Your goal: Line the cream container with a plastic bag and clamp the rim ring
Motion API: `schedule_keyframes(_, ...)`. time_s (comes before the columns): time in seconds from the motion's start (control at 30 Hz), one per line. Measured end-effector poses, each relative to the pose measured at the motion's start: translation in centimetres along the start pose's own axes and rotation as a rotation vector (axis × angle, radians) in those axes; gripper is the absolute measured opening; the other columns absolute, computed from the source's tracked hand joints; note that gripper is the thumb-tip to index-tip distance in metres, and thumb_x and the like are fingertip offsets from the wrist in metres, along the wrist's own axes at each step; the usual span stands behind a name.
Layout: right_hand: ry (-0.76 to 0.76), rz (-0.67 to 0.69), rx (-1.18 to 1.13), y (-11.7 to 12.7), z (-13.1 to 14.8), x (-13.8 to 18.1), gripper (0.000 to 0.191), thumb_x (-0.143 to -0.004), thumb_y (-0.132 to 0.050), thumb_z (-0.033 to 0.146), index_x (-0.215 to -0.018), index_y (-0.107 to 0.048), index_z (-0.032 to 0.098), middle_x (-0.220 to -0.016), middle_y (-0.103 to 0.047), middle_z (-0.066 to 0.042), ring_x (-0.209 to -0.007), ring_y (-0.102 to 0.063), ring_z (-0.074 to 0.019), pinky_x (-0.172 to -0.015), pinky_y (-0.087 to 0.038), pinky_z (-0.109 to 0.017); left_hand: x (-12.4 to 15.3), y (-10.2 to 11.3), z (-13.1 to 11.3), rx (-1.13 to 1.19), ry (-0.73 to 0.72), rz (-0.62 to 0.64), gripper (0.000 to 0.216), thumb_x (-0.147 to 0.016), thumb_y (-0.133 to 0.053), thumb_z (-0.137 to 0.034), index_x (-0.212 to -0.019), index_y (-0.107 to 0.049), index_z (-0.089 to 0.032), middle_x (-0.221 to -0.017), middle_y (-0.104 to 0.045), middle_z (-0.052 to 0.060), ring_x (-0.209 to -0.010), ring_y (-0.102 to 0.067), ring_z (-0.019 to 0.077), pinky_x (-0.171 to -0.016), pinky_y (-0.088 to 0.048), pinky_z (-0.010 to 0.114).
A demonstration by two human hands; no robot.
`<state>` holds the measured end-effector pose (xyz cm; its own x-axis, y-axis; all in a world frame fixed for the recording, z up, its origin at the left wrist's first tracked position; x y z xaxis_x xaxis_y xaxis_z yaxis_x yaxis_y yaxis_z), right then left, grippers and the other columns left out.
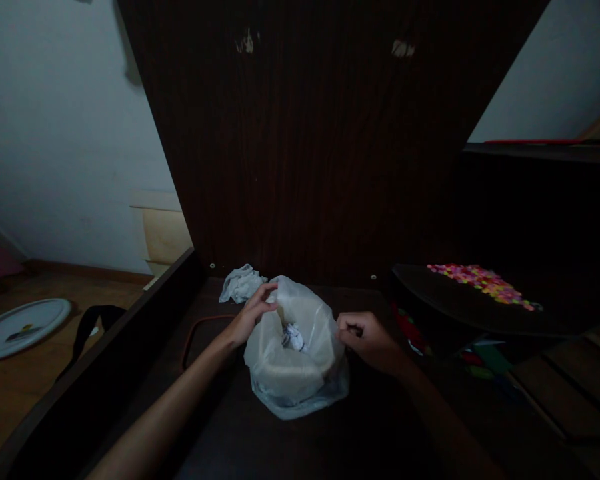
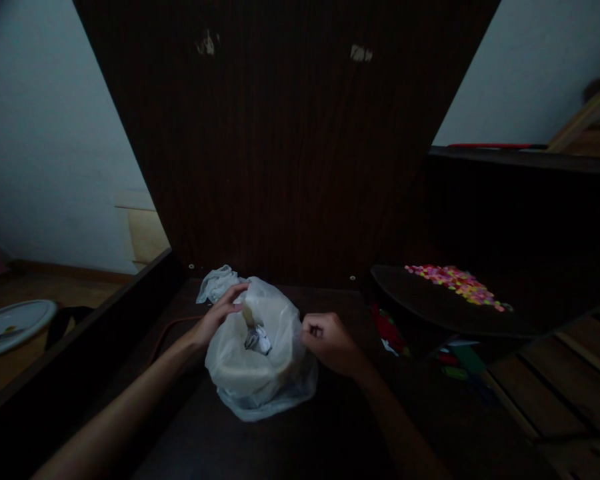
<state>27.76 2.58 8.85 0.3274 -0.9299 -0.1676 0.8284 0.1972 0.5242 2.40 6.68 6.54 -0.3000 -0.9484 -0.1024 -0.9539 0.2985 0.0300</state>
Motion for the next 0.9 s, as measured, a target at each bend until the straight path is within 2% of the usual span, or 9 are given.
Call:
schedule_keyframes(0.1, -0.027, 0.072, 0.046, 0.0, 0.0, 0.0, 0.03, -0.076, -0.056, 0.032, -0.05, -0.046, 0.021, -0.05, -0.042, 0.003, -0.051, -0.037, -0.0114, -0.05, -0.025, -0.026, -0.8, -0.2, 0.7, 0.047, 0.049, 0.093, 0.05, -0.079, -0.05, -0.038, -0.123, -0.063, -0.019, -0.114, -0.072, 0.009, -0.101, -0.07, 0.0306, -0.086, -0.055, 0.042)
schedule_keyframes(0.2, -0.064, 0.014, -0.018, 0.2, 0.2, -0.6, 0.036, -0.084, -0.057, 0.044, -0.057, -0.051, 0.021, -0.053, -0.051, 0.002, -0.05, -0.043, -0.0118, -0.049, -0.029, -0.026, -0.9, -0.4, 0.9, 0.056, 0.052, 0.112, 0.047, -0.087, -0.042, -0.046, -0.116, -0.066, -0.017, -0.099, -0.074, 0.009, -0.091, -0.071, 0.0282, -0.086, -0.055, 0.041)
schedule_keyframes(0.27, -0.084, -0.051, -0.061, 0.1, 0.3, -1.0, 0.037, -0.087, -0.056, 0.051, -0.064, -0.052, 0.021, -0.058, -0.055, 0.001, -0.049, -0.046, -0.0118, -0.048, -0.031, -0.025, -0.6, -0.3, 0.6, 0.024, 0.03, 0.057, 0.047, -0.092, -0.039, -0.051, -0.112, -0.066, -0.019, -0.1, -0.073, 0.008, -0.095, -0.07, 0.0274, -0.089, -0.053, 0.04)
schedule_keyframes(0.33, -0.087, -0.083, -0.053, -0.2, 0.3, -1.5, 0.037, -0.087, -0.057, 0.053, -0.068, -0.052, 0.022, -0.056, -0.051, 0.003, -0.048, -0.044, -0.0114, -0.046, -0.028, -0.025, 0.0, 0.1, 0.0, -0.087, -0.026, -0.074, 0.044, -0.096, -0.04, -0.054, -0.107, -0.066, -0.02, -0.104, -0.072, 0.007, -0.1, -0.067, 0.0268, -0.091, -0.052, 0.039)
schedule_keyframes(0.47, -0.03, -0.037, -0.022, -1.1, 0.3, -1.9, 0.038, -0.09, -0.056, 0.053, -0.068, -0.05, 0.022, -0.053, -0.044, 0.005, -0.049, -0.04, -0.0112, -0.046, -0.026, -0.025, 2.4, 1.0, -1.5, -0.308, -0.175, -0.284, 0.032, -0.094, -0.051, -0.05, -0.094, -0.061, -0.02, -0.105, -0.068, 0.007, -0.101, -0.063, 0.0249, -0.09, -0.049, 0.036)
schedule_keyframes(0.6, 0.019, -0.066, -0.018, -0.9, 0.5, -1.7, 0.04, -0.092, -0.053, 0.052, -0.066, -0.048, 0.022, -0.056, -0.044, 0.005, -0.053, -0.041, -0.0116, -0.049, -0.029, -0.025, 4.6, 1.0, -2.3, -0.424, -0.241, -0.214, 0.029, -0.089, -0.062, -0.047, -0.08, -0.057, -0.019, -0.099, -0.066, 0.007, -0.095, -0.062, 0.0236, -0.086, -0.049, 0.035)
schedule_keyframes(0.73, -0.003, -0.124, -0.026, -0.3, 0.7, -1.2, 0.037, -0.09, -0.054, 0.05, -0.067, -0.049, 0.023, -0.054, -0.045, 0.005, -0.051, -0.042, -0.0122, -0.049, -0.03, -0.025, 5.9, 1.0, -2.8, -0.401, -0.239, -0.092, 0.038, -0.096, -0.055, -0.048, -0.073, -0.062, -0.018, -0.105, -0.065, 0.01, -0.098, -0.063, 0.0235, -0.088, -0.051, 0.034)
schedule_keyframes(0.8, -0.02, -0.145, -0.017, -0.1, 0.6, -0.7, 0.034, -0.089, -0.054, 0.048, -0.066, -0.049, 0.023, -0.052, -0.045, 0.004, -0.05, -0.042, -0.0128, -0.049, -0.03, -0.026, 6.2, 1.4, -2.8, -0.396, -0.253, -0.096, 0.041, -0.097, -0.054, -0.051, -0.073, -0.064, -0.019, -0.107, -0.065, 0.01, -0.099, -0.063, 0.0235, -0.09, -0.051, 0.034)
schedule_keyframes(0.9, -0.021, -0.164, 0.033, 0.1, 0.6, 0.0, 0.032, -0.086, -0.055, 0.043, -0.062, -0.048, 0.023, -0.051, -0.044, 0.004, -0.05, -0.041, -0.013, -0.049, -0.029, -0.026, 6.2, 2.4, -2.4, -0.449, -0.276, -0.206, 0.042, -0.095, -0.055, -0.054, -0.074, -0.067, -0.019, -0.106, -0.066, 0.01, -0.098, -0.063, 0.0243, -0.092, -0.051, 0.037)
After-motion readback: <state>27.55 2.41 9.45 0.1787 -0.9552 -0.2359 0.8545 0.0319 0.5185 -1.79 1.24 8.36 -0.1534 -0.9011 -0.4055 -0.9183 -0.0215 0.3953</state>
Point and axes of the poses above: each hand's wrist, its own x-axis away from the middle knuckle, its own y-axis out of the back of the hand, z = x × y, the point moved 3 cm from there along -x, towards the middle knuckle
